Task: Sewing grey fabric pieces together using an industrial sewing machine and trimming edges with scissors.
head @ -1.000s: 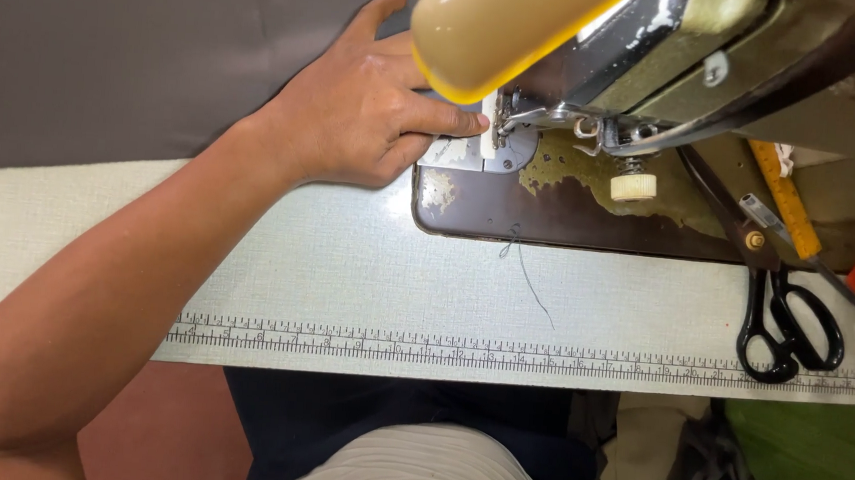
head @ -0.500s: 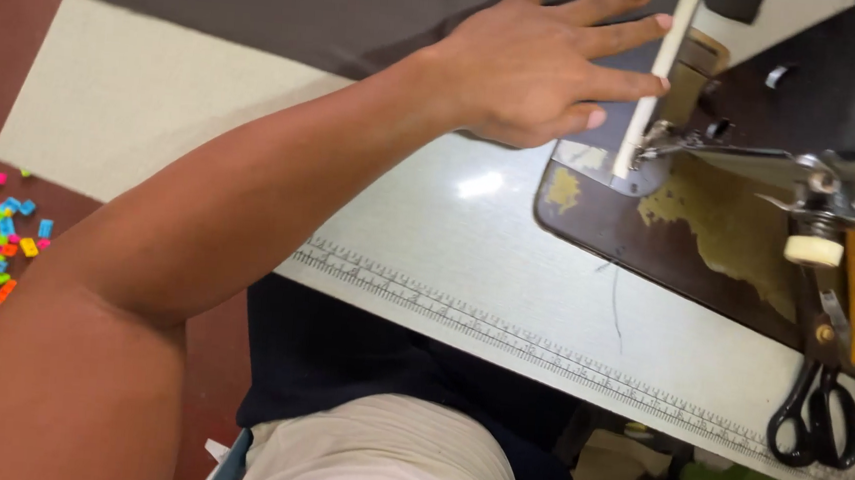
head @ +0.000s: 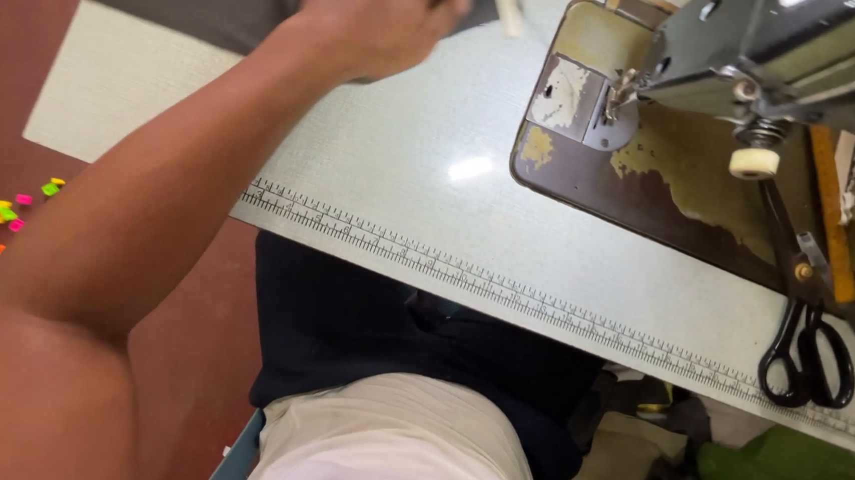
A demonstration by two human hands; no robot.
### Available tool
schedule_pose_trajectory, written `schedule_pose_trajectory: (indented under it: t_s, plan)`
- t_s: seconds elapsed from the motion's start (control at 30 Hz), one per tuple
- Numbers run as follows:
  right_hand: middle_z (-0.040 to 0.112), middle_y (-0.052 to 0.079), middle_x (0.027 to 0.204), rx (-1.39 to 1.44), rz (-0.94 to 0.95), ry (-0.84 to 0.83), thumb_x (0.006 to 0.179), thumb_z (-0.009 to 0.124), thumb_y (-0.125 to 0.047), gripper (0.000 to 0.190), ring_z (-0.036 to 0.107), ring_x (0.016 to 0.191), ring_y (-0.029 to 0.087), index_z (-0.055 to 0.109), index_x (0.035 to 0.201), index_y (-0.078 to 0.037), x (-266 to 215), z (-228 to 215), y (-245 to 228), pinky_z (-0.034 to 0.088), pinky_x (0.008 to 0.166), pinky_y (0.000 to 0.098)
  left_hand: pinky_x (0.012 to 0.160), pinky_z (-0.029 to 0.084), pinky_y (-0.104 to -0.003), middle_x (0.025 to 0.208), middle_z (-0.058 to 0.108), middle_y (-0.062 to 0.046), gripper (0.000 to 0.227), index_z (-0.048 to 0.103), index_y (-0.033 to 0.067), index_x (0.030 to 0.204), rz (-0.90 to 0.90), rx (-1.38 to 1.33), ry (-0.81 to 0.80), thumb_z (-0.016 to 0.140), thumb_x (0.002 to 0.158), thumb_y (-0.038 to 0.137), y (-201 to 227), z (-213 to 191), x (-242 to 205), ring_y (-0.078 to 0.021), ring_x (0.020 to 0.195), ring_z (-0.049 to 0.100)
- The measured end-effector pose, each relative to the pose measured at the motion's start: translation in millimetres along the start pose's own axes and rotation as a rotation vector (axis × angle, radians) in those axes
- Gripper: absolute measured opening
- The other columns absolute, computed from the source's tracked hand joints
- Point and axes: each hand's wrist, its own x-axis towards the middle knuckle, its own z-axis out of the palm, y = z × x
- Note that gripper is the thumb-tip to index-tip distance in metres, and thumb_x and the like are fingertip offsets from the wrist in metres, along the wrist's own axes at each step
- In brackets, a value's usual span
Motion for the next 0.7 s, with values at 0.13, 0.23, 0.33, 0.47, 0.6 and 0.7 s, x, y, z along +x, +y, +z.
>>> schedule_pose_trajectory:
  t_s: [0.13, 0.23, 0.33, 0.47, 0.6, 0.7]
  plan:
    - [0.073, 0.025, 0.117, 0.016, -0.044, 0.072, 0.105, 0.067, -0.020, 0.032, 0.070, 0.105, 0.043, 0.074, 0.118, 0.008, 83.6, 88.2, -51.5, 0.055, 0.097, 0.0525, 0.111, 0.007, -0.082, 0.170, 0.019, -0.006, 0.054, 0.021, 0.0371, 0.163, -0.114, 0.174, 0.054, 0.027, 0.110, 0.042, 8.8, 5.8, -71.0, -0.0351, 0.154, 0.018]
    - [0.064, 0.027, 0.131, 0.170, -0.203, -0.007, 0.099, 0.074, -0.033, 0.046, 0.064, 0.117, 0.044, 0.067, 0.126, 0.004, 116.6, 140.1, -84.3, 0.050, 0.099, 0.0556, 0.103, 0.013, -0.088, 0.166, 0.033, -0.017, 0.054, 0.049, 0.0274, 0.160, 0.005, 0.278, 0.384, 0.055, 0.107, 0.033, 28.7, 42.7, -128.0, -0.0356, 0.153, 0.022]
    - [0.042, 0.016, 0.160, -0.121, -0.237, -0.110, 0.107, 0.047, -0.060, 0.071, 0.044, 0.142, 0.045, 0.061, 0.144, -0.001, 112.5, 168.5, -94.8, 0.043, 0.108, 0.0592, 0.111, 0.009, -0.081, 0.169, 0.034, -0.010, 0.064, 0.036, 0.0301, 0.164, -0.155, 0.242, 0.369, 0.056, 0.104, 0.038, 64.9, 54.1, -167.5, -0.0318, 0.157, 0.025]
    - [0.051, 0.017, 0.154, -0.100, -0.197, -0.130, 0.101, 0.062, -0.053, 0.065, 0.042, 0.144, 0.044, 0.062, 0.140, -0.001, 78.2, 153.1, -92.8, 0.041, 0.112, 0.0611, 0.107, 0.021, -0.081, 0.160, 0.049, -0.007, 0.068, 0.031, 0.0119, 0.161, -0.133, 0.267, 0.374, 0.055, 0.104, 0.040, 56.9, 45.0, -169.0, -0.0364, 0.147, 0.037]
    - [0.068, 0.009, 0.111, -0.044, -0.085, 0.060, 0.099, 0.079, -0.010, 0.011, 0.058, 0.103, 0.035, 0.074, 0.108, -0.006, 29.7, 120.5, -64.5, 0.045, 0.098, 0.0456, 0.107, 0.038, -0.069, 0.133, 0.059, -0.023, 0.051, 0.064, 0.0052, 0.144, 0.138, 0.235, 0.477, 0.070, 0.100, 0.031, 40.0, 35.6, -152.8, -0.0442, 0.130, 0.048]
    - [0.070, 0.014, 0.095, -0.068, -0.054, 0.086, 0.099, 0.073, 0.008, 0.007, 0.062, 0.092, 0.034, 0.073, 0.092, 0.004, 1.4, 79.2, -40.0, 0.050, 0.093, 0.0474, 0.110, 0.036, -0.066, 0.144, 0.056, -0.026, 0.050, 0.069, 0.0061, 0.141, 0.232, 0.261, 0.428, 0.072, 0.100, 0.033, 40.9, 35.7, -152.5, -0.0427, 0.136, 0.050]
